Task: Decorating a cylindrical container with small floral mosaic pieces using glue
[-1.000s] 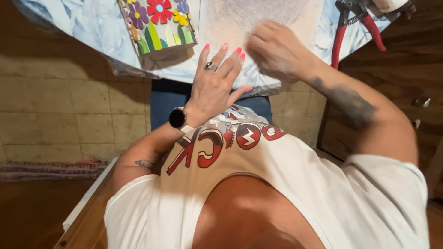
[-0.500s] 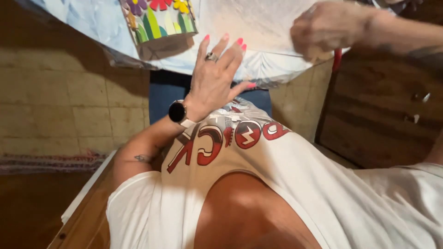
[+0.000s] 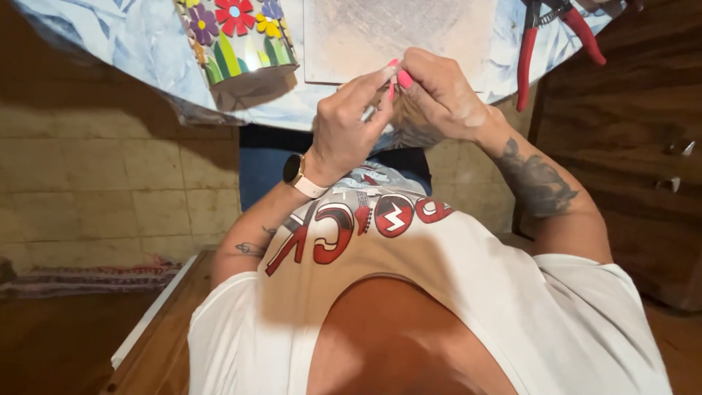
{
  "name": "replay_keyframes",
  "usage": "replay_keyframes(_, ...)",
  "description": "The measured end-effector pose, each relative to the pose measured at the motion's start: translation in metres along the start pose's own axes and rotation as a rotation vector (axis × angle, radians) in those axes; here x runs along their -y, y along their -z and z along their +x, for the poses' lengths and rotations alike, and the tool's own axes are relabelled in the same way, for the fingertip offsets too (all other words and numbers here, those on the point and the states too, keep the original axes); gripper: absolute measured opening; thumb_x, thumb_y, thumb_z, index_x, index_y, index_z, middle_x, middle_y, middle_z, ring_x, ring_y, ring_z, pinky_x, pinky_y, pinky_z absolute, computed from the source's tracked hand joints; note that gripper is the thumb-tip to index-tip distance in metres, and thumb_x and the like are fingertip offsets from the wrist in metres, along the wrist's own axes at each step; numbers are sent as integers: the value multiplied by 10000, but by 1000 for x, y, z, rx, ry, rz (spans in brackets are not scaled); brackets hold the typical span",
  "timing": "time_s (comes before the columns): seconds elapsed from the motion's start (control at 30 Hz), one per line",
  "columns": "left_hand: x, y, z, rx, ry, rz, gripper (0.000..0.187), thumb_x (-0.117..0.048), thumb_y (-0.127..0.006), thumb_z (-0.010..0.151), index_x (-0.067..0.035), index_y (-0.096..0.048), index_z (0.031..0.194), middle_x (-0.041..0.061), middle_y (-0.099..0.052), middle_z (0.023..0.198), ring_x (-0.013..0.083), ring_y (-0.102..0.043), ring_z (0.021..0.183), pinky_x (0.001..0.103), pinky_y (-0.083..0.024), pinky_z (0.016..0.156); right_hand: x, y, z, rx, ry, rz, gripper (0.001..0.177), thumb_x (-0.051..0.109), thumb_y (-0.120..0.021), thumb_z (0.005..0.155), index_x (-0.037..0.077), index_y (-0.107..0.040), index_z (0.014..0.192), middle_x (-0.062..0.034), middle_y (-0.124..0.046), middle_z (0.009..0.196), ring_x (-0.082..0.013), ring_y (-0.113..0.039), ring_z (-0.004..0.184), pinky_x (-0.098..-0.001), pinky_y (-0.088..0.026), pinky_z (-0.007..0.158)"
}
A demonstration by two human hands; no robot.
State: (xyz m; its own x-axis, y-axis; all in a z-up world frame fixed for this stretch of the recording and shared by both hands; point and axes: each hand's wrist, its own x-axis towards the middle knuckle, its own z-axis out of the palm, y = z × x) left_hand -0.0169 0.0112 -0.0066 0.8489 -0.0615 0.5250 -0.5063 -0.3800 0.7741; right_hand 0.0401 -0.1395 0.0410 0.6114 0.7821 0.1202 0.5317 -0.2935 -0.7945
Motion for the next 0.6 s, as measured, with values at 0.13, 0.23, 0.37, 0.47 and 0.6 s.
replay_keyframes(0.13,-5,-2,2,-72,28,13,251,10,-585,803,-30,-529,1045,123,-634,900,172,-635,695,260,-536,638,-3,-3,-6,-82,-73,29,261,159,-328,961,13,-376,750,-56,-355,675,-160,-315,594,-280,-278,551)
replay_keyframes(0.23,-10,-1,5,-120,14,38,202,-7,-603,803,-18,-548,997,116,-634,898,185,-647,735,261,-534,657,-9,-11,-11,-161,-166,183,290,216,-356,957,38,-405,734,-17,-365,656,-111,-315,593,-244,-278,543)
replay_keyframes(0.37,-6,-4,3,-112,2,66,223,-9,-606,802,-27,-538,1014,119,-632,903,194,-640,732,274,-527,644,-10,-18,-12,-205,-225,292,269,243,-395,945,48,-481,782,1,-428,671,-79,-366,597,-206,-311,546)
replay_keyframes(0.47,-7,-2,3,-97,-52,109,217,-10,-601,803,-31,-533,1008,103,-637,858,172,-622,641,281,-505,590,-11,-15,-11,-208,-123,151,280,209,-408,944,13,-469,753,-32,-408,648,-114,-353,592,-250,-291,534)
replay_keyframes(0.6,4,7,-8,61,-107,334,298,-100,-628,815,9,-489,1055,140,-586,1047,222,-639,879,273,-510,536,-50,-1,-23,-188,134,-302,241,65,-433,940,-16,-481,719,-83,-397,630,-164,-340,533,-266,-278,466)
